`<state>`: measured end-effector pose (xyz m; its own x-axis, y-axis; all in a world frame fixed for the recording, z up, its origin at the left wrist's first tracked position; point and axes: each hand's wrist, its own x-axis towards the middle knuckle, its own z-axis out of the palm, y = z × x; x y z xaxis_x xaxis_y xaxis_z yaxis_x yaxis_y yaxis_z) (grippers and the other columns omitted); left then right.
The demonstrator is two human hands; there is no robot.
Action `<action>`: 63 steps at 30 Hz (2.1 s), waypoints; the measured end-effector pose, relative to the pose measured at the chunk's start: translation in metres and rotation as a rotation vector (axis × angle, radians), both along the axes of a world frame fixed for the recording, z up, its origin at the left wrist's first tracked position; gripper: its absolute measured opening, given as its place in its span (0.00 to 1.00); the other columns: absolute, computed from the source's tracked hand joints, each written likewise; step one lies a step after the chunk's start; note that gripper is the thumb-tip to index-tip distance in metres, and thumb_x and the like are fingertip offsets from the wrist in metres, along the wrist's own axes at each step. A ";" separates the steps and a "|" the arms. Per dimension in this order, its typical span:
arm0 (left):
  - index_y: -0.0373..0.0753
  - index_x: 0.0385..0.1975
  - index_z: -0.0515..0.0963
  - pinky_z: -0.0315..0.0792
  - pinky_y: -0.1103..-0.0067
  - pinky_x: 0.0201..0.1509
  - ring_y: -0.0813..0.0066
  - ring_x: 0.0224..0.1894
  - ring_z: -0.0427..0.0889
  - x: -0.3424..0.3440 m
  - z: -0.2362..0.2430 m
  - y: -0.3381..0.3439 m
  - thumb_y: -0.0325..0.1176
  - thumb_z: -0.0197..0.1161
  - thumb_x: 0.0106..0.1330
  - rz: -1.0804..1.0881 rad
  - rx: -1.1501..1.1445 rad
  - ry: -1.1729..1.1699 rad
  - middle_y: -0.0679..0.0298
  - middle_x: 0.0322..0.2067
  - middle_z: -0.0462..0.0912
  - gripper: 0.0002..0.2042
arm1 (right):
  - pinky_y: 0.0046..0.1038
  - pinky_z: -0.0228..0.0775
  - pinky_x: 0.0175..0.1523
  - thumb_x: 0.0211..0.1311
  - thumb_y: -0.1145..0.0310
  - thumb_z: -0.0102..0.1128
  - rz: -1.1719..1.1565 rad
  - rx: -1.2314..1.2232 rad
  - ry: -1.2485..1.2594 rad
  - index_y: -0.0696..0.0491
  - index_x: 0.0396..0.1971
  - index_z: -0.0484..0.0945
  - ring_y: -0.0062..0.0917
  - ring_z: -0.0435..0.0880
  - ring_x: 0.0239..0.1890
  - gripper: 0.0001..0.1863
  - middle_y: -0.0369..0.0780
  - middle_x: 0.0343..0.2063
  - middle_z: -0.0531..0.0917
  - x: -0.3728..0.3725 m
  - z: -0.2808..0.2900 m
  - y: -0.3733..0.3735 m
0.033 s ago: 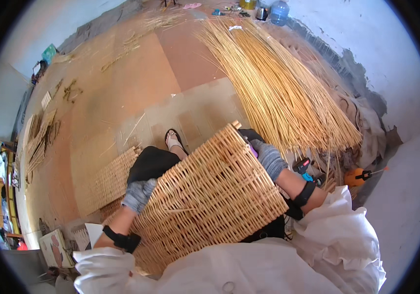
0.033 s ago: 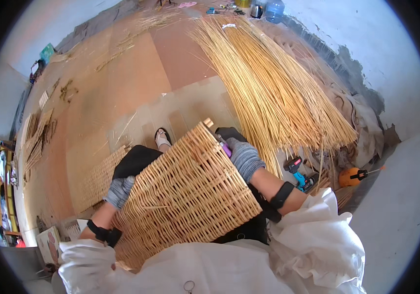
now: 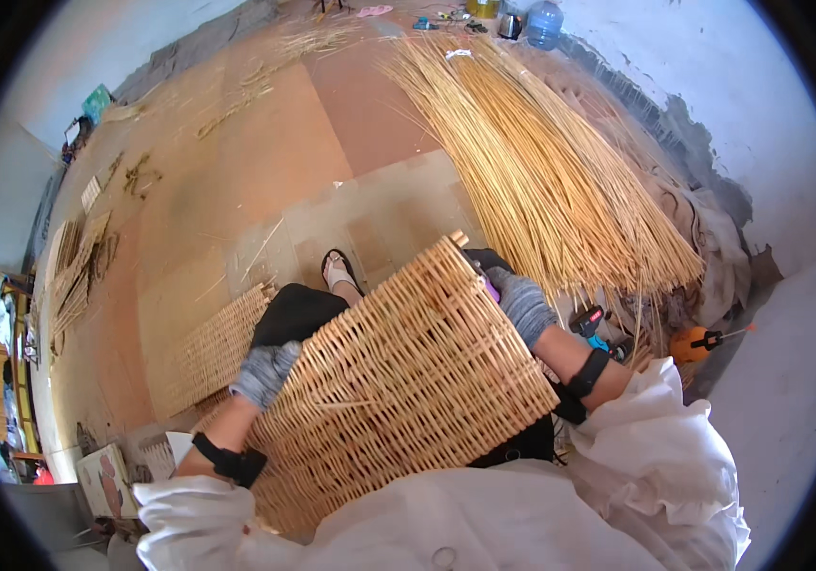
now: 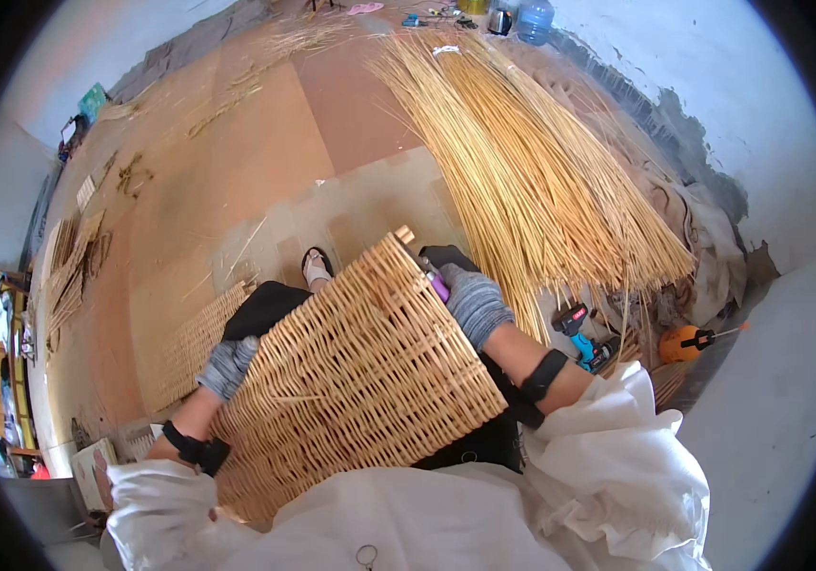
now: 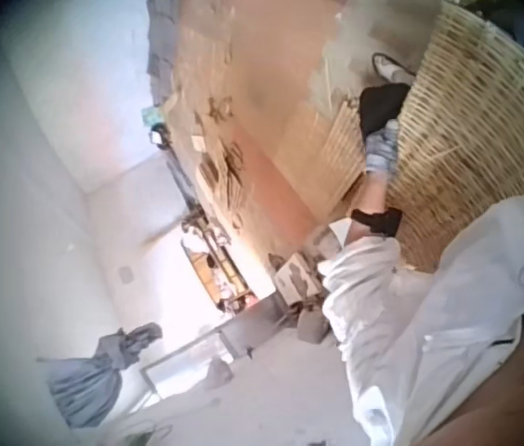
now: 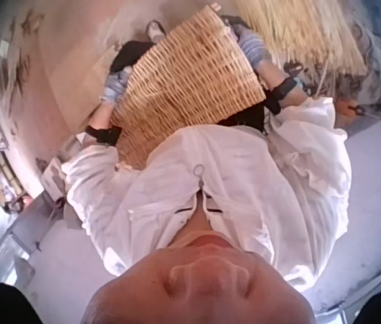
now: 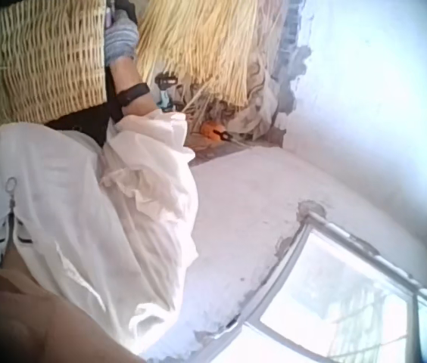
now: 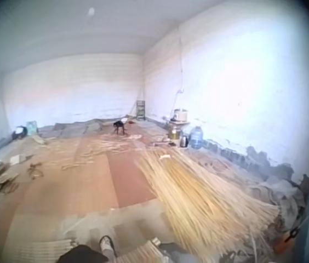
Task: The person prepares wicker strips by gathering and cutting them, then weaves them into mats, measuring the width with a tape measure and trimming the edges with cutters.
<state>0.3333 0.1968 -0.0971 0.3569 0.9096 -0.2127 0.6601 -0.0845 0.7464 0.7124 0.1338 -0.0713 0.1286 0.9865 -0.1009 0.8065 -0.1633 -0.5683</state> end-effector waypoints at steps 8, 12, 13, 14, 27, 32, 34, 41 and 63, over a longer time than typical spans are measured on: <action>0.29 0.17 0.74 0.66 0.72 0.29 0.63 0.19 0.72 -0.028 0.037 0.013 0.69 0.43 0.46 0.181 0.000 0.263 0.53 0.13 0.74 0.38 | 0.31 0.67 0.27 0.44 0.63 0.59 -0.298 0.111 0.772 0.56 0.27 0.73 0.35 0.75 0.18 0.13 0.44 0.16 0.75 0.016 -0.022 -0.002; 0.30 0.21 0.75 0.67 0.71 0.34 0.57 0.27 0.75 -0.011 0.006 0.002 0.69 0.40 0.47 0.264 0.060 0.357 0.48 0.20 0.75 0.38 | 0.27 0.68 0.30 0.45 0.63 0.60 -0.201 0.036 0.702 0.56 0.37 0.71 0.27 0.75 0.22 0.19 0.40 0.19 0.75 0.044 -0.027 0.006; 0.30 0.24 0.75 0.67 0.70 0.36 0.55 0.30 0.75 -0.001 -0.003 -0.003 0.68 0.40 0.48 0.277 0.073 0.322 0.46 0.23 0.76 0.38 | 0.26 0.68 0.32 0.45 0.63 0.60 -0.006 0.143 0.399 0.57 0.39 0.69 0.27 0.75 0.24 0.20 0.40 0.21 0.75 0.049 -0.029 0.009; 0.31 0.29 0.73 0.66 0.70 0.39 0.54 0.33 0.74 0.009 -0.008 -0.006 0.67 0.40 0.48 0.244 0.079 0.421 0.46 0.26 0.75 0.37 | 0.26 0.67 0.34 0.44 0.62 0.60 0.067 0.099 0.300 0.56 0.40 0.68 0.29 0.75 0.27 0.23 0.41 0.24 0.75 0.057 -0.023 0.017; 0.35 0.36 0.73 0.68 0.70 0.36 0.56 0.32 0.75 0.093 0.000 0.002 0.67 0.41 0.47 0.024 0.176 0.485 0.50 0.27 0.76 0.36 | 0.32 0.67 0.40 0.43 0.55 0.57 0.237 -0.257 0.043 0.56 0.41 0.67 0.38 0.75 0.35 0.26 0.49 0.33 0.75 0.018 -0.020 0.061; 0.34 0.30 0.74 0.68 0.71 0.34 0.58 0.30 0.76 0.093 -0.005 0.000 0.67 0.44 0.47 0.094 0.211 0.380 0.51 0.24 0.76 0.35 | 0.34 0.67 0.31 0.44 0.59 0.56 0.202 -0.059 -0.033 0.56 0.29 0.70 0.41 0.75 0.23 0.16 0.47 0.20 0.76 0.022 -0.025 0.059; 0.34 0.29 0.74 0.68 0.72 0.33 0.59 0.29 0.76 0.092 -0.005 0.003 0.65 0.45 0.47 0.116 0.219 0.331 0.51 0.23 0.76 0.34 | 0.34 0.67 0.30 0.44 0.58 0.57 0.141 -0.060 -0.053 0.56 0.25 0.70 0.41 0.75 0.22 0.16 0.47 0.20 0.75 0.027 -0.025 0.066; 0.31 0.37 0.70 0.66 0.72 0.39 0.58 0.31 0.74 0.073 0.007 0.039 0.60 0.50 0.50 0.438 0.017 0.153 0.53 0.29 0.76 0.32 | 0.24 0.66 0.25 0.45 0.60 0.59 -0.388 -0.018 0.617 0.57 0.26 0.71 0.25 0.72 0.16 0.15 0.39 0.13 0.72 0.065 -0.039 0.041; 0.41 0.31 0.73 0.50 0.60 0.54 0.64 0.41 0.69 0.252 0.066 0.020 0.54 0.64 0.28 -0.579 0.805 0.086 0.61 0.32 0.71 0.29 | 0.33 0.66 0.39 0.40 0.61 0.60 -0.284 0.098 0.250 0.59 0.38 0.66 0.40 0.73 0.32 0.25 0.49 0.29 0.73 0.007 -0.006 -0.049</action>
